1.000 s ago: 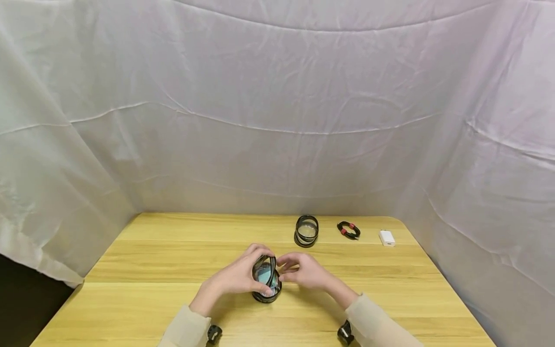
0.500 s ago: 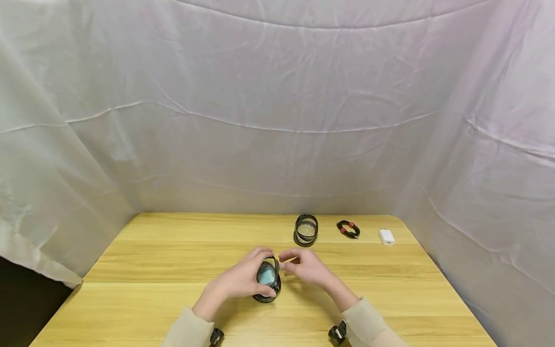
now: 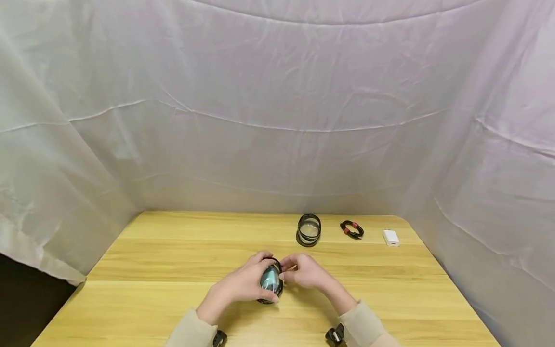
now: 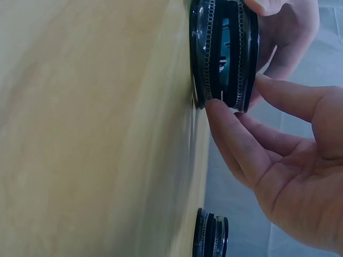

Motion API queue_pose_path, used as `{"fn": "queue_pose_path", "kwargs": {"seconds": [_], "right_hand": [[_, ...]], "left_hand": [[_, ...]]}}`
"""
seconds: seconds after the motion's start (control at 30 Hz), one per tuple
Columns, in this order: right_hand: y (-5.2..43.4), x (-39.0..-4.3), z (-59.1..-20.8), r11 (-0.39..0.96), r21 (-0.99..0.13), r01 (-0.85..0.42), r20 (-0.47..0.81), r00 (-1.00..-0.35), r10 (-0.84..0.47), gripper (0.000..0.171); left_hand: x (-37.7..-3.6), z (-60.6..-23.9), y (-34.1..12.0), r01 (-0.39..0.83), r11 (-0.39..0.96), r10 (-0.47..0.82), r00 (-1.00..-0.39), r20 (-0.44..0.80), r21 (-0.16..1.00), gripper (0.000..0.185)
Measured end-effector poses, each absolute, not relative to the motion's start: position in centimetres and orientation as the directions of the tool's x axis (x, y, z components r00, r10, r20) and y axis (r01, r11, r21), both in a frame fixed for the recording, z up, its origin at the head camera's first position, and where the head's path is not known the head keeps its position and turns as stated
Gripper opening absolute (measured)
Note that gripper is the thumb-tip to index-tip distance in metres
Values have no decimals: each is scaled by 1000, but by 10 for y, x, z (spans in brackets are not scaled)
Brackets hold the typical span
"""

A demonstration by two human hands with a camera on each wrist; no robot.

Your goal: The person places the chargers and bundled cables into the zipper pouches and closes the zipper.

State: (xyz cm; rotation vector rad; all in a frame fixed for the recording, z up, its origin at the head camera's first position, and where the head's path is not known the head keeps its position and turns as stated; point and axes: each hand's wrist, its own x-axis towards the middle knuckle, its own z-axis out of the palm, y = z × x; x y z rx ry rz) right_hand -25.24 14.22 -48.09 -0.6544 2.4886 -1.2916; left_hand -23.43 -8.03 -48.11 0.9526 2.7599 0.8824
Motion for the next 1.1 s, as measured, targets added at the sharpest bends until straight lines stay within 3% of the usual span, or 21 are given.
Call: {"fn": "queue_pose_path", "kwargs": {"seconds": [0.33, 0.77, 1.1], "right_hand": [[143, -248, -477, 523, -813, -255, -51, -864, -500, 28], [143, -248, -482, 521, -813, -261, -47, -861, -506, 33], [147, -250, -483, 436, -871, -226, -35, -857, -514, 34]], "left_hand": [[-230, -479, -80, 538, 624, 606, -791, 85, 566, 76], [-228, -480, -86, 487, 665, 554, -830, 63, 566, 73], [-233, -479, -83, 499, 654, 568, -820, 68, 569, 74]]}}
